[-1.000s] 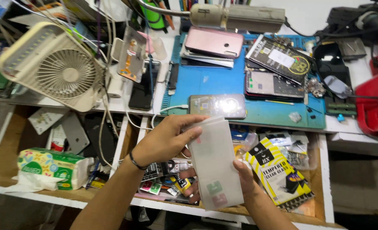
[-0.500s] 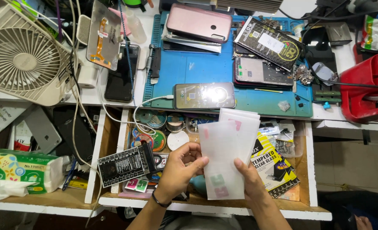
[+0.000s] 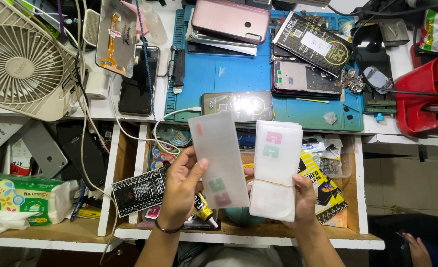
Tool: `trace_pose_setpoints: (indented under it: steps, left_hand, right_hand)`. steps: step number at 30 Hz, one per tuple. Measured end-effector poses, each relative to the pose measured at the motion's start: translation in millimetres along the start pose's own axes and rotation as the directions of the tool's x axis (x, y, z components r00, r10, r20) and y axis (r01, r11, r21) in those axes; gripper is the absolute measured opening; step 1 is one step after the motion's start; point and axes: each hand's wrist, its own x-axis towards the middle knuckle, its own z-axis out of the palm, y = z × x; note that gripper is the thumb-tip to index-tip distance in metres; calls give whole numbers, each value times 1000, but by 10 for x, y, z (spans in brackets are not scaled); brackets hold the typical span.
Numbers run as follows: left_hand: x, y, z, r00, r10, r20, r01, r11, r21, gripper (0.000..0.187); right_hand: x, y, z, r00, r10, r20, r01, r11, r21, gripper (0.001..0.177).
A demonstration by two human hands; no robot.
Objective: The person unpacks a tempered glass screen protector from its box, removes the protective film, and cleans the smartphone screen with a wipe. They then align and apply the screen protector to the phone.
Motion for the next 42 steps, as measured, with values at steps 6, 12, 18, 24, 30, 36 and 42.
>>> trace_pose_setpoints:
  steps: [6, 12, 18, 24, 30, 36, 42]
  left_hand:
    - [58, -31, -266, 990, -58, -128, 34, 983, -181, 40]
    - [44, -50, -262, 944, -38, 327, 239, 761, -603, 71]
    - [-114, 16, -131, 826, 101, 555, 425, 535, -730, 120]
    - [-198, 27, -125, 770, 199, 606, 407, 579, -707, 104]
    - [-323, 131, -97, 806, 141, 575, 359, 656, -664, 95]
    - [-336, 201, -35, 869, 120, 481, -22, 979, -205, 94]
    - [-414, 12, 330, 899, 271, 344, -433, 667, 606, 103]
  right_hand:
    - [23, -29, 121, 995, 63, 73, -60, 997, -41, 82]
    - [32, -102, 211, 996, 74, 53, -62, 977, -203, 85]
    - [42, -123, 24, 918, 31, -396, -357, 501, -788, 70]
    - [135, 179, 63, 999, 41, 12, 26, -346, -938, 79]
    - [189, 704, 114, 980, 157, 126, 201, -731, -652, 72]
    - [186, 487, 247, 971, 141, 195, 239, -467, -851, 58]
    - [48, 230, 155, 997, 57, 42, -17, 769, -639, 113]
